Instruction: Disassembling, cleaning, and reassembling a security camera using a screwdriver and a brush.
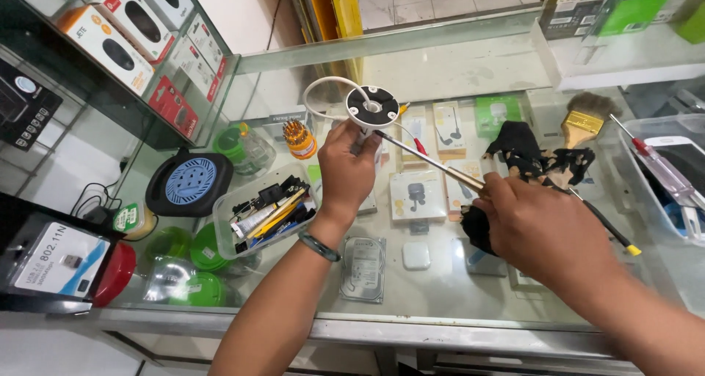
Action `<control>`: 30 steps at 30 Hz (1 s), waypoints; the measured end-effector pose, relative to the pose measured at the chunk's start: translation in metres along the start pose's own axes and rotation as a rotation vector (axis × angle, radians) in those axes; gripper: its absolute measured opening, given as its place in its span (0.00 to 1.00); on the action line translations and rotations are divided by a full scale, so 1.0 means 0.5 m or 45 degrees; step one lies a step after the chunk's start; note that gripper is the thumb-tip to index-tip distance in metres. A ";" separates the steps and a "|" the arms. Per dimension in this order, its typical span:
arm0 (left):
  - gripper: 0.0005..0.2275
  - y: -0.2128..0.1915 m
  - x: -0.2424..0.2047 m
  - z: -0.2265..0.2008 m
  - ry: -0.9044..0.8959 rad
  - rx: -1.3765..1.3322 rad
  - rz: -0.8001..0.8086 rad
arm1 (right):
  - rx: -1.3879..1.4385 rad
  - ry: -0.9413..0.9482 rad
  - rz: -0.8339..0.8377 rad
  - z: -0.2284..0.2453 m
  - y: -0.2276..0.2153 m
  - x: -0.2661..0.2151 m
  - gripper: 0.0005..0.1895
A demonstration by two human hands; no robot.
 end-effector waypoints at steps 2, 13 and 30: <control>0.09 0.004 -0.001 0.005 0.015 -0.007 0.000 | 0.322 0.027 0.110 -0.006 -0.011 0.017 0.12; 0.12 0.009 -0.002 0.013 -0.059 -0.043 0.033 | 2.226 0.702 0.760 0.001 -0.010 0.027 0.17; 0.14 0.022 0.004 0.010 0.328 0.214 0.299 | 0.177 0.047 0.057 -0.020 0.005 0.035 0.11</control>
Point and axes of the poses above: each hand's wrist, its own x-axis towards the middle knuckle, its own y-axis out of the palm, z = x × y, the point moved 6 cm from there along x, towards the middle knuckle, and after that the axes turned 11 degrees about x, right-handed, at the moved point
